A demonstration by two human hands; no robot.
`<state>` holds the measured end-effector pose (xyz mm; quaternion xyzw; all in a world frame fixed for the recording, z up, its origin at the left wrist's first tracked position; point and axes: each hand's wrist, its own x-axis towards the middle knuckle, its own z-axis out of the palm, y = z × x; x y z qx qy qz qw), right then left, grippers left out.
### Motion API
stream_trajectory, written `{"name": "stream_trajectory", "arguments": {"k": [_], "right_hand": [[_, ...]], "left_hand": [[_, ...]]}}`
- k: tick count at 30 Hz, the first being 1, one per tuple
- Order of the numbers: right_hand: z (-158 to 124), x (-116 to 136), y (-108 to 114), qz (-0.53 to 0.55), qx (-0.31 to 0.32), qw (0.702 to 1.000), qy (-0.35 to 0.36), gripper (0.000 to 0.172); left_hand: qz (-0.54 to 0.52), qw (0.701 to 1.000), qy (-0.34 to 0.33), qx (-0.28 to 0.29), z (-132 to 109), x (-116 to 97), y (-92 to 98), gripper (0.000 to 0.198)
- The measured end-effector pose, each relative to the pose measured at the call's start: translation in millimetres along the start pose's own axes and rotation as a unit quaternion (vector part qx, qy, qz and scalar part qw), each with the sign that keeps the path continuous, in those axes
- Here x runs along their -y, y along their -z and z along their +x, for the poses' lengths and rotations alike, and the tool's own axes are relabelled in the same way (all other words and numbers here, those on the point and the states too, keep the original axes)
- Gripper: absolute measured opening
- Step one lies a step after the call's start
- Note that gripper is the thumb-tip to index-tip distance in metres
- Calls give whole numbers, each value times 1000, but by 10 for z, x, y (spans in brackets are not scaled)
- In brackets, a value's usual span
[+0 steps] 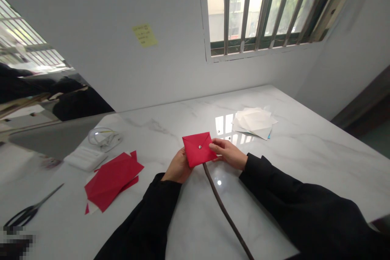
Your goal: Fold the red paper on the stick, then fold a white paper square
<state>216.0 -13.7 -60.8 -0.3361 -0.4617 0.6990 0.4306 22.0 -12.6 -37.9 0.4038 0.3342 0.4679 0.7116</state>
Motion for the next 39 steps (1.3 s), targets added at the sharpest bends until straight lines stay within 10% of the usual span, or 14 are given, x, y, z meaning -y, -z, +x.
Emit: {"name": "stream_trajectory", "arguments": {"k": [30,39], "right_hand": [[-41,-25,-58,13,-43,999,15,55],[-110,71,-60,-92,161,978,-93,52]], "left_hand": [[-1,998,53,20,-41,118,-57,39],[-114,972,-107,-175,131,-107,234,19]]}}
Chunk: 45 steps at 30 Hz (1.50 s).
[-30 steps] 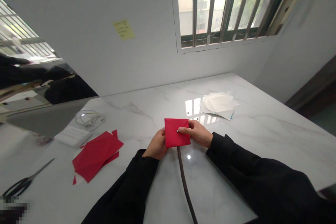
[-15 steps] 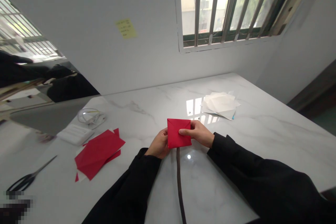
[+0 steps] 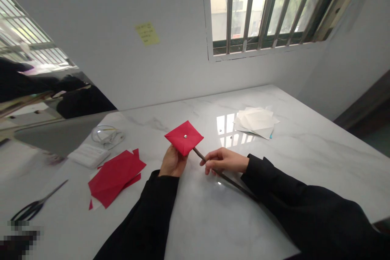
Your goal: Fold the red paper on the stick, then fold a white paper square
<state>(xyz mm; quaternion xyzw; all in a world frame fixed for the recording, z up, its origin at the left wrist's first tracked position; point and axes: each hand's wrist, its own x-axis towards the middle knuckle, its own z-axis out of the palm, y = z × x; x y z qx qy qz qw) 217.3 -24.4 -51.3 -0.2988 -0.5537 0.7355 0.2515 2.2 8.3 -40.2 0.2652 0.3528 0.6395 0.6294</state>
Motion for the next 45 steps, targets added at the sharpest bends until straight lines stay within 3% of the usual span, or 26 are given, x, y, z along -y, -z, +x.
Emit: {"name": "stream_trajectory", "arguments": {"k": [2,4,7,10,14,18,22,25,29,33,37,41,45], "right_hand": [[-17,12,-21,-57,48,997,3,49],[-12,11,-26,-82,56,995,13,47],[21,-2,-3,-66,-3,997,34,47],[44,-6,22,-54,-64,996,37,48],[32,4,3,-82,-66,994,27,46],[26,-4,14,-117,-59,991,19,52],[30,18,154,-149,-187,971,33,60],[4,96,249,-99,-268,957,42,66],[-48,178,273,-16,-223,974,26,78],[-41,155,269,-34,-175,983,37,79],[-6,119,304,-27,-244,968,55,72],[-4,98,377,-85,-328,937,91,74],[-14,64,450,-139,-335,927,92,77]], "left_hand": [[-8,1000,-3,-17,22,2,27,21],[-6,1000,-1,-18,13,20,21,24],[27,999,32,-5,-37,54,-13,26],[94,990,99,47,-109,91,-40,29],[154,974,116,118,-192,145,-71,45],[176,971,108,117,-219,160,-97,51],[178,972,110,104,-217,133,-101,51],[196,965,131,112,-222,117,-100,48],[202,961,145,124,-226,110,-102,46],[191,964,142,117,-212,106,-95,46],[198,962,145,119,-204,96,-91,45],[210,956,151,136,-212,83,-97,43],[216,952,156,153,-213,71,-94,40]]}}
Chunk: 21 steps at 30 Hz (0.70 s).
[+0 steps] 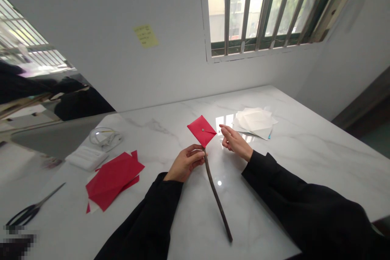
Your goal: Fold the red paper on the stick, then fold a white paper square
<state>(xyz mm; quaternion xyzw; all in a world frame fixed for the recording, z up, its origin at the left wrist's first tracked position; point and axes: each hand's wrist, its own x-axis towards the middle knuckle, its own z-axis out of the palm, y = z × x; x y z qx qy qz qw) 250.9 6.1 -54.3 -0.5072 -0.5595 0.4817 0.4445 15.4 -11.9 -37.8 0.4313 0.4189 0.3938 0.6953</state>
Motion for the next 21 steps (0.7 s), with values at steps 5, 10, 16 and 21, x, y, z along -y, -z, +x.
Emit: {"name": "stream_trajectory", "arguments": {"k": [5,10,16,21], "right_hand": [[23,-38,24,-87,35,996,-7,83],[25,-29,29,-88,-37,995,32,77],[35,-29,64,-91,5,996,10,79],[31,-14,72,-112,8,994,10,84]], "left_hand": [[4,1000,-3,6,3,-4,19,40],[3,1000,11,0,13,6,23,45],[10,1000,17,4,8,-4,25,47],[9,1000,19,2,1,-24,20,49]]}}
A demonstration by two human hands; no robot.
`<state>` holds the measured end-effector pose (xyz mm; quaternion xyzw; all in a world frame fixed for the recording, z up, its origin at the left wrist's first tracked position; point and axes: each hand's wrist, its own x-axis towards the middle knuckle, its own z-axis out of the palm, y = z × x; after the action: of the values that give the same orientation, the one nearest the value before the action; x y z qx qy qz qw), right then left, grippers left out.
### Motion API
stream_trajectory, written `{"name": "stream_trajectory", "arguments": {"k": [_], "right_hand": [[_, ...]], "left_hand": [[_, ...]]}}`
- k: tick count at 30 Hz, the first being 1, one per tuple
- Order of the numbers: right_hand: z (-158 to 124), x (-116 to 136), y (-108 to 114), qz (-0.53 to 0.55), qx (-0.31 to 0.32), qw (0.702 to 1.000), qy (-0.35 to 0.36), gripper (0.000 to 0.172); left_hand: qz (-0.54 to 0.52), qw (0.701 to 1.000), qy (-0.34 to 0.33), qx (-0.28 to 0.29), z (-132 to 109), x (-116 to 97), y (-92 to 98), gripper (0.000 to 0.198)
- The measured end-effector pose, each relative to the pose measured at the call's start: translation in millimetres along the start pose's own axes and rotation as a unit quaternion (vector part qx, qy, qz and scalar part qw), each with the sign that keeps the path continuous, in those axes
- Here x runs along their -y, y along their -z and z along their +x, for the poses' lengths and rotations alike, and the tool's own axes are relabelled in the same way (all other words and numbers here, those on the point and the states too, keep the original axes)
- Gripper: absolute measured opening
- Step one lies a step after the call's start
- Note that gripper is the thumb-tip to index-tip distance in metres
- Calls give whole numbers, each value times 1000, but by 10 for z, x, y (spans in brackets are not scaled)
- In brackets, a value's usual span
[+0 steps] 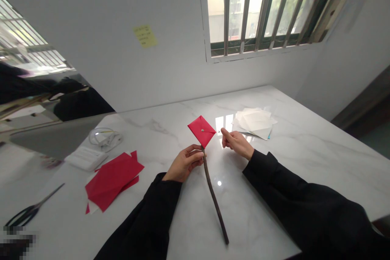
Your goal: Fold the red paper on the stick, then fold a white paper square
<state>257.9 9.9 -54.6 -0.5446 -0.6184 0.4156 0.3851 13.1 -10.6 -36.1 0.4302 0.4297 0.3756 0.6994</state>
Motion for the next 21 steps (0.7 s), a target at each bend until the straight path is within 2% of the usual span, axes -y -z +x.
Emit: {"name": "stream_trajectory", "arguments": {"k": [5,7,10,12,18,21], "right_hand": [[-14,25,11,17,-51,998,20,72],[-16,28,16,4,-42,999,20,70],[-13,32,20,-32,-10,999,17,77],[-13,39,20,-39,-12,999,13,78],[-47,90,22,-9,-72,997,36,63],[-58,90,40,-24,-101,993,57,62]], "left_hand": [[8,1000,4,9,-10,-11,-7,48],[10,1000,2,14,-14,-11,-7,46],[13,1000,0,21,-14,-7,-2,45],[16,1000,-1,23,-8,-2,5,44],[28,999,4,36,17,13,34,42],[39,998,13,54,17,23,50,42]]}}
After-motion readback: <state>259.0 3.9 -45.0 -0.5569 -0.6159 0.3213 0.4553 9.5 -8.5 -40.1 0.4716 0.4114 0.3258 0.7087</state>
